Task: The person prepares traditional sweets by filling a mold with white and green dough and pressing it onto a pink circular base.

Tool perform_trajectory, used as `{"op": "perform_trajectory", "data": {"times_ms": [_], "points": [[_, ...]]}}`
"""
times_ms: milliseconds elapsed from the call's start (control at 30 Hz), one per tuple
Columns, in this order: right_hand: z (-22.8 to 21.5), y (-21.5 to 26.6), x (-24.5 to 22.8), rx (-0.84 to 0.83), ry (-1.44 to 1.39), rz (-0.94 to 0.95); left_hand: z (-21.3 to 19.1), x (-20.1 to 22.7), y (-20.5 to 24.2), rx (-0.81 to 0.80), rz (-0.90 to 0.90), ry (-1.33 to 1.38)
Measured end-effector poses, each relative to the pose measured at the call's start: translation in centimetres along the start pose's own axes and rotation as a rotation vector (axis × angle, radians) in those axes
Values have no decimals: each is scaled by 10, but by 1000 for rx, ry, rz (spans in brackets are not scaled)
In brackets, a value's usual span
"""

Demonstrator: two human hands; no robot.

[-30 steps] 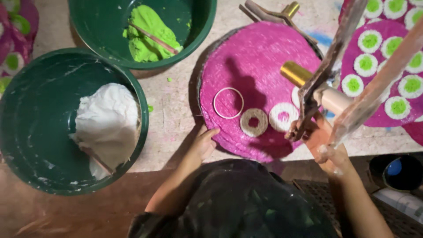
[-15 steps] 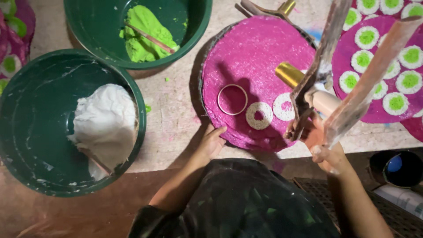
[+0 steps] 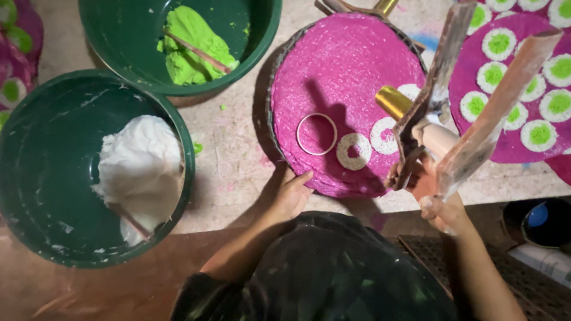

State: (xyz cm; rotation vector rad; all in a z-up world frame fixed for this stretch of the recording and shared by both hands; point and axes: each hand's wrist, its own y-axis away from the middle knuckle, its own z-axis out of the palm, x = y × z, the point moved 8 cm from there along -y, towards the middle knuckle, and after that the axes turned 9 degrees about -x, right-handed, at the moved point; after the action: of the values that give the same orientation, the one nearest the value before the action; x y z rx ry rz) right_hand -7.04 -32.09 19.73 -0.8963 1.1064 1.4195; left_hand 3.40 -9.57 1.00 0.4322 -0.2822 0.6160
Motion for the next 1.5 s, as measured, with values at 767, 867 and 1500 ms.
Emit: {"op": "perform_trajectory", "data": {"times_ms": [767, 867, 1500], "points": [[-7, -5, 8, -5, -5, -24, -33, -8, 19, -4, -71, 111], [-2, -8, 6, -14, -37, -18, -29, -5, 20, 48, -78, 110], [5, -12, 13, -283, 32, 211, 90, 140, 39, 106, 644, -1245]]}}
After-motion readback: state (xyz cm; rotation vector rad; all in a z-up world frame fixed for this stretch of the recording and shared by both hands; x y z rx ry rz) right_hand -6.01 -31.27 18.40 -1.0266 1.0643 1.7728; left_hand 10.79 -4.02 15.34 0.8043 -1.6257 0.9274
